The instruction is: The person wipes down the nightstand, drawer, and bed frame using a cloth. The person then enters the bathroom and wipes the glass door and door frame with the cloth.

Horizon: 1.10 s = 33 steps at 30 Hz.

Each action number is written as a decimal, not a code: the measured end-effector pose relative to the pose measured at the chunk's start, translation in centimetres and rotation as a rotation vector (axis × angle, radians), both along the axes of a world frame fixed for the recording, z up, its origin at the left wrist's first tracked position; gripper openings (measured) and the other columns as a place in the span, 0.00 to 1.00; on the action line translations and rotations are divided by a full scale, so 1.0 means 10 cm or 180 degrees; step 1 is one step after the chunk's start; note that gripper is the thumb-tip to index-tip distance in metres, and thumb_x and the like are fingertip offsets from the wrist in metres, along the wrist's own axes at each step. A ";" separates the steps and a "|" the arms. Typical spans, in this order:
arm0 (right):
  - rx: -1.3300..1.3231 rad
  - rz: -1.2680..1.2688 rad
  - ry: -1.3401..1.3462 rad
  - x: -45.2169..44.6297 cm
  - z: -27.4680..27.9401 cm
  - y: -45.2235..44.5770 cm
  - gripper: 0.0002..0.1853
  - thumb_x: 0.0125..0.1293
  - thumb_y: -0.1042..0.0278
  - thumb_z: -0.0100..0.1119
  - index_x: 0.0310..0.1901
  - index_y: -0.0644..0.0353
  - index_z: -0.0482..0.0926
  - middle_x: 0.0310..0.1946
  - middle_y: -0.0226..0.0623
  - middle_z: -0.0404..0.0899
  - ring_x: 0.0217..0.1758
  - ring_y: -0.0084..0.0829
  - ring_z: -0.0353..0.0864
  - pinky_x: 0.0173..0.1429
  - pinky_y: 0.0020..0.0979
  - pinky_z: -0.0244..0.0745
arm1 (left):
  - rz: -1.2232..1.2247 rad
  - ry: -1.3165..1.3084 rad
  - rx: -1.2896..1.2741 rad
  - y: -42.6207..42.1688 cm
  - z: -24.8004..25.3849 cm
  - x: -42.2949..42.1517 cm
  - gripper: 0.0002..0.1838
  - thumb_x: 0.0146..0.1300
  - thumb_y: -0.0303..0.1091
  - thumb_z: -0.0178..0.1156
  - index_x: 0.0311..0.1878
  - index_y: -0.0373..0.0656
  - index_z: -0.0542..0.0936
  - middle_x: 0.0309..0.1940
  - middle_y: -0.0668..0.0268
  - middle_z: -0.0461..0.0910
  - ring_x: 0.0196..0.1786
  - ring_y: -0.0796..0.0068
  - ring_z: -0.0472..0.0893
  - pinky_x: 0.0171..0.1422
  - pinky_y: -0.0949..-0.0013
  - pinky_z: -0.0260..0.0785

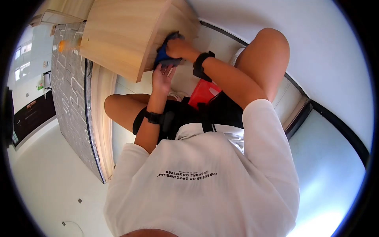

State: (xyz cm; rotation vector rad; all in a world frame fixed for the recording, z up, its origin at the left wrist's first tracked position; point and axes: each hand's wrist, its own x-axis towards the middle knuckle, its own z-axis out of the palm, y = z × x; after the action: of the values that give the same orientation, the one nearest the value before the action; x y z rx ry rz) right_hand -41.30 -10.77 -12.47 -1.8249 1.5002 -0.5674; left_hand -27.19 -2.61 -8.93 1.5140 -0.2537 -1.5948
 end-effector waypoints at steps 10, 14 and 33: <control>-0.0531 0.0475 0.0294 0.05 0.99 0.33 0.24 0.65 0.52 0.51 0.26 0.67 0.83 0.24 0.55 0.80 0.31 0.57 0.81 0.41 0.49 0.78 | -0.0117 -0.0571 -0.0488 0.32 0.56 0.15 0.17 0.72 0.41 0.46 0.59 0.43 0.67 0.50 0.63 0.72 0.51 0.65 0.75 0.47 0.59 0.75; -0.0144 0.0475 0.0595 0.08 0.57 0.29 0.23 0.65 0.50 0.52 0.32 0.64 0.85 0.34 0.54 0.83 0.39 0.53 0.84 0.45 0.49 0.79 | -0.0393 -0.0099 0.0057 0.18 0.13 0.25 0.17 0.73 0.38 0.46 0.59 0.40 0.66 0.53 0.59 0.70 0.53 0.60 0.75 0.52 0.55 0.77; -0.0724 -0.0281 -0.0066 -0.39 0.49 0.11 0.19 0.64 0.51 0.56 0.43 0.61 0.81 0.30 0.53 0.82 0.36 0.52 0.83 0.41 0.47 0.78 | -0.0298 0.0718 -0.0138 0.02 0.02 0.09 0.19 0.76 0.42 0.45 0.59 0.37 0.68 0.51 0.58 0.73 0.50 0.62 0.80 0.57 0.61 0.77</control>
State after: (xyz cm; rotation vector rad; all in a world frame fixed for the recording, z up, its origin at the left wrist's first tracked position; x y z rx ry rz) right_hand -45.24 -9.66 -7.57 -1.9223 1.5610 -0.8265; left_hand -26.33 -2.43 -8.73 1.2923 -0.2334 -1.8062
